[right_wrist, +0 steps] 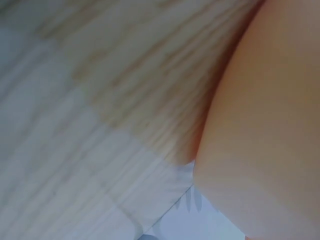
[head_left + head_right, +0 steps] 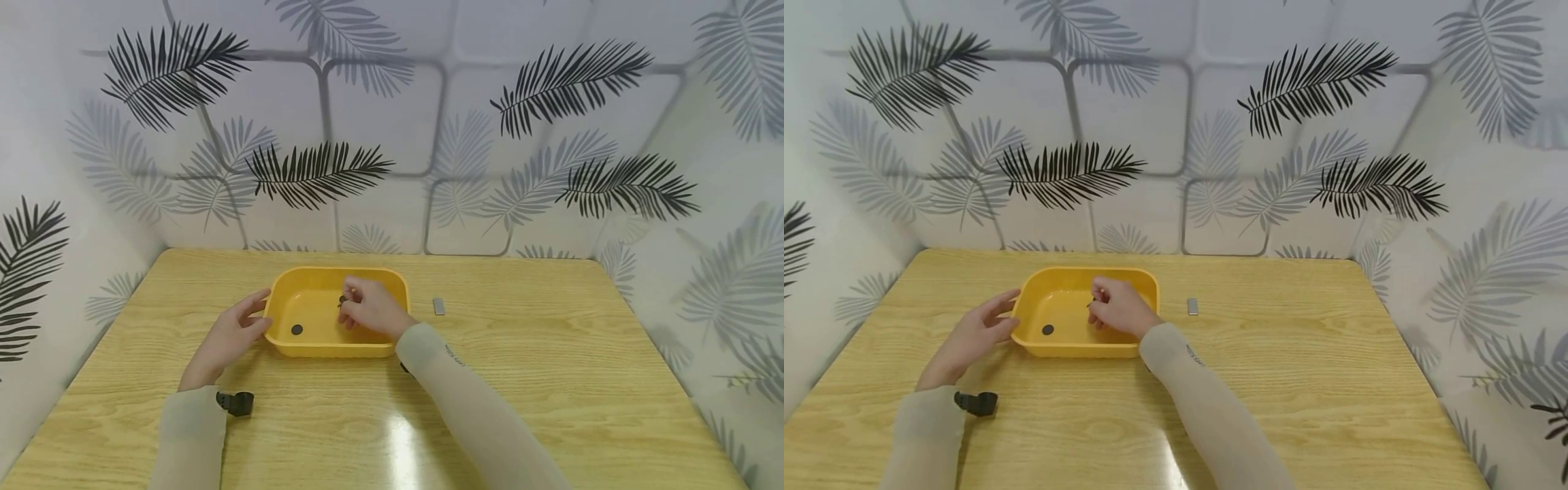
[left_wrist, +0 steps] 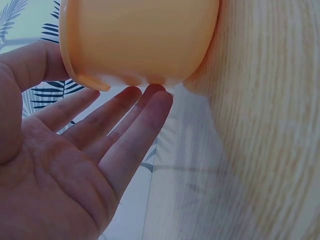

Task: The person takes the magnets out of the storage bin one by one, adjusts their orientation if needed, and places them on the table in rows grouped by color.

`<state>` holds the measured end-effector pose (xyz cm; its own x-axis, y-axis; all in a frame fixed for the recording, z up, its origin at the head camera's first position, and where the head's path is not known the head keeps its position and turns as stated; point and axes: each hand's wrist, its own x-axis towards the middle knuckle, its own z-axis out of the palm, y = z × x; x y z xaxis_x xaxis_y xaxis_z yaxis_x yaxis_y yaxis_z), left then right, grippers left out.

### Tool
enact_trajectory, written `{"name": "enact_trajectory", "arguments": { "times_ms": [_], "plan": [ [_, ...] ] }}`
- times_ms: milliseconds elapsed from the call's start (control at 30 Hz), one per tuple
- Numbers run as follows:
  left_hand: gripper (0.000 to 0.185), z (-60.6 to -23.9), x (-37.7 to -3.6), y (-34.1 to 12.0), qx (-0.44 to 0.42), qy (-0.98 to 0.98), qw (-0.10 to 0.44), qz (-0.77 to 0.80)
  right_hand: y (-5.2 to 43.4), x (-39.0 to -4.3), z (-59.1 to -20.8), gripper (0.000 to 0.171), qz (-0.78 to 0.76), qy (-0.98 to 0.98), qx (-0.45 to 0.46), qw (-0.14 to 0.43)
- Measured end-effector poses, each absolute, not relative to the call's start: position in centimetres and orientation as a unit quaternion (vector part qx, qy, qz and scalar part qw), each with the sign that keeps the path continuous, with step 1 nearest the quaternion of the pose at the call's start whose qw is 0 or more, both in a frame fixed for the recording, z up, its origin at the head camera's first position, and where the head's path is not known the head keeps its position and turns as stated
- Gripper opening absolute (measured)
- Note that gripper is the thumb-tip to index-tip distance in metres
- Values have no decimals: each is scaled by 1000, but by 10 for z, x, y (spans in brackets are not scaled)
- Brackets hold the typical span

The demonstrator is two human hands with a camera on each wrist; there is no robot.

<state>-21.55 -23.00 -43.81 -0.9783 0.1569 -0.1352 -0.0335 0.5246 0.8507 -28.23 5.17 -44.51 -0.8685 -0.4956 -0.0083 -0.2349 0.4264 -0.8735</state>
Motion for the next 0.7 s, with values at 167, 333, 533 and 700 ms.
{"name": "enact_trajectory", "arguments": {
  "times_ms": [167,333,533,700],
  "plan": [
    [65,-438,-216,-230,39,867,98,487,52,-281,-443,19,-486,832,-223,144],
    [65,-438,-215,-230,39,868,96,485,52,-280,-442,19,-479,836,-223,146],
    [64,-438,-215,-230,40,869,95,484,51,-280,-441,22,-469,843,-215,149],
    [64,-438,-215,-230,37,868,96,487,50,-278,-441,23,-461,849,-209,155]
  ]
}}
